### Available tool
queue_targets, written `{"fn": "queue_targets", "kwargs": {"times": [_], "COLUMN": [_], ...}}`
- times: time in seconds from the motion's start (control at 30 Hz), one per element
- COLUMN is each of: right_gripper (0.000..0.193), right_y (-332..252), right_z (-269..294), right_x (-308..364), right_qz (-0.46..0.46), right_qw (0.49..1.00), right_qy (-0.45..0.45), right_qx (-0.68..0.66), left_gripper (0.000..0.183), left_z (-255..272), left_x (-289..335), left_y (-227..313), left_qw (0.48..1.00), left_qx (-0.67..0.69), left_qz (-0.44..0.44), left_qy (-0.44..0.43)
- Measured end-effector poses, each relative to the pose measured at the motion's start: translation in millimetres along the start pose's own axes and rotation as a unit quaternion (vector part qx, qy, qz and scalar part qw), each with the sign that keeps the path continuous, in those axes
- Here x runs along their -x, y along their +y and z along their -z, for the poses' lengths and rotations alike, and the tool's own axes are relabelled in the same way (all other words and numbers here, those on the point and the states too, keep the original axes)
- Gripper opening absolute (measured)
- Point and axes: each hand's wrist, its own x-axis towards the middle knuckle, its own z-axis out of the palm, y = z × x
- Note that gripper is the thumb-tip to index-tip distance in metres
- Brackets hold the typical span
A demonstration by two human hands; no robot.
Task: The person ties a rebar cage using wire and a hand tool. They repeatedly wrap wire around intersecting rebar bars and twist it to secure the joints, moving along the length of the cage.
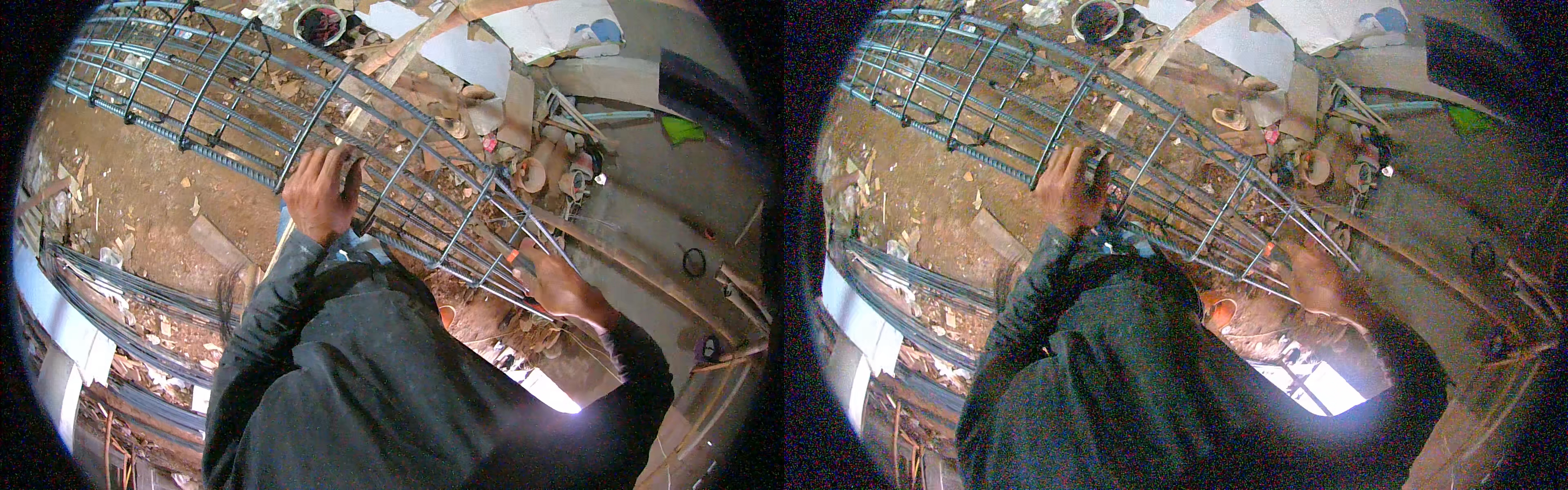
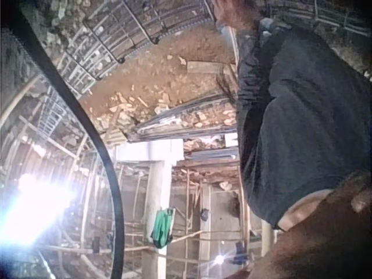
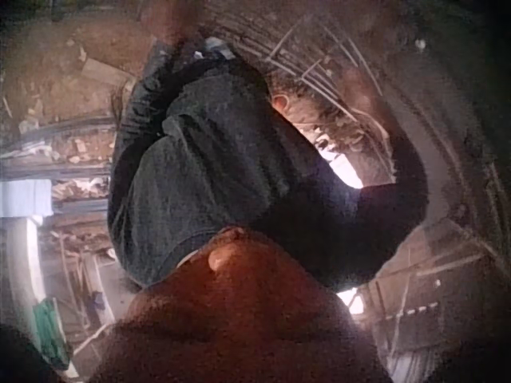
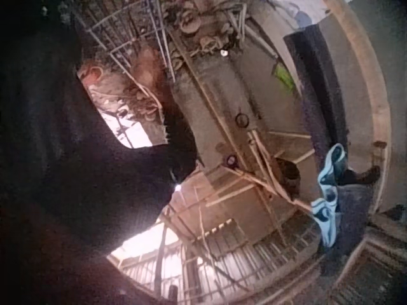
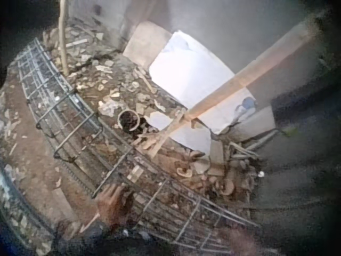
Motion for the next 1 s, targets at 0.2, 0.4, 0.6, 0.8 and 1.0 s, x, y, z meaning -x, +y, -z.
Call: {"fn": "queue_targets", "kwargs": {"times": [0.2,0.4,0.6,0.8,1.0], "right_gripper": [0.045,0.060,0.065,0.073,0.070], "right_y": [1,14,15,11,0], "right_z": [6,16,36,37,25], "right_x": [-9,-11,-21,-19,-14], "right_qz": [-0.255,-0.178,-0.127,-0.137,-0.166], "right_qw": [0.841,0.886,0.910,0.879,0.891], "right_qy": [-0.198,-0.191,-0.247,-0.255,-0.197], "right_qx": [-0.435,-0.384,-0.308,-0.379,-0.373], "left_gripper": [0.086,0.124,0.129,0.123,0.122], "left_z": [36,46,18,14,14], "left_x": [-5,-14,-40,-40,-39], "left_y": [0,-8,-16,-24,-26], "left_qw": [0.975,0.889,0.886,0.868,0.868], "left_qx": [0.050,-0.158,-0.094,-0.084,-0.065], "left_qz": [-0.125,-0.246,-0.316,-0.319,-0.322], "left_qy": [-0.175,-0.352,-0.326,-0.372,-0.372]}}
